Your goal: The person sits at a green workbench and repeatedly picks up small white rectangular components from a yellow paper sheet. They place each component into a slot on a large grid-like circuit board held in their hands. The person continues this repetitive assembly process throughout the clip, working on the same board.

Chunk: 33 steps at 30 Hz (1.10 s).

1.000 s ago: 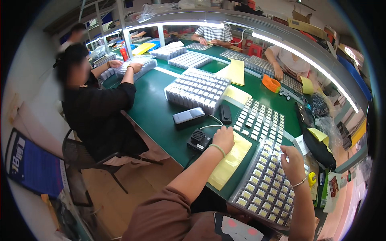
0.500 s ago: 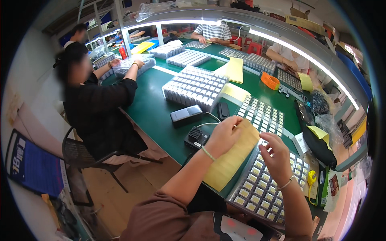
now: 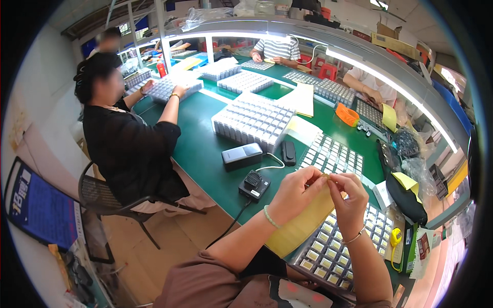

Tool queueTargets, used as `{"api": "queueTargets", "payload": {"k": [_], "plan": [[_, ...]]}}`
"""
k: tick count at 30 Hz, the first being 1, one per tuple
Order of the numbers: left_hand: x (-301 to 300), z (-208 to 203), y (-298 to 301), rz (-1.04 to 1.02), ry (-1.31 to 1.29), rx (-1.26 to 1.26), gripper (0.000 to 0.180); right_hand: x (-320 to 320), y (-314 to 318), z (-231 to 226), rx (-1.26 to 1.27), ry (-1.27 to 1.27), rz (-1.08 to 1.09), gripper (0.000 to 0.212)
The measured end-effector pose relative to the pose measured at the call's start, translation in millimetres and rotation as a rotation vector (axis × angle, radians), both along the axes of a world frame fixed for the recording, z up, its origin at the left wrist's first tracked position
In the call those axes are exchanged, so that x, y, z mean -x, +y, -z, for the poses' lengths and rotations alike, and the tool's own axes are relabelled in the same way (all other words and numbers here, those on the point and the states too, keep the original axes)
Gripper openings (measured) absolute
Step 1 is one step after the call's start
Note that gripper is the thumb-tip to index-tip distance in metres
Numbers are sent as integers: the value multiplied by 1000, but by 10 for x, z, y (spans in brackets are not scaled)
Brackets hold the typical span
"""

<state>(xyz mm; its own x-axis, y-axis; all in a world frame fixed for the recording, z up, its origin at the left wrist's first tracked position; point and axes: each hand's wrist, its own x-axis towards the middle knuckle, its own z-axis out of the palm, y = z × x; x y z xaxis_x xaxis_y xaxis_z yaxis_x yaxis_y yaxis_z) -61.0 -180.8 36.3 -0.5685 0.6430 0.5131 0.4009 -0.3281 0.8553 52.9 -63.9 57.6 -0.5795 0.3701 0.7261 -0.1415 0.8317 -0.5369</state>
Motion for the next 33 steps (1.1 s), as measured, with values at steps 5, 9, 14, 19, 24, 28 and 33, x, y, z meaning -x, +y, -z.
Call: {"api": "queueTargets", "payload": {"k": [5,9,14,19,24,28,33], "plan": [[-53,-27,9,2,-20,17,21,-63,6,6,-30,19,55,11],[-63,-22,23,-82,-16,55,19,-25,5,24,-33,18,19,12],[-5,-2,-17,-47,-88,43,18,3,10,80,45,15,-12,15],[13,49,35,-39,-117,25,19,-14,-13,33,26,-4,31,13],[-23,62,77,-27,-150,-4,18,-13,8,86,36,7,11,12],[-26,29,63,-31,-120,52,18,-23,15,119,-162,31,54,12],[-1,55,86,-29,-182,40,18,5,47,168,-318,56,76,19]]}}
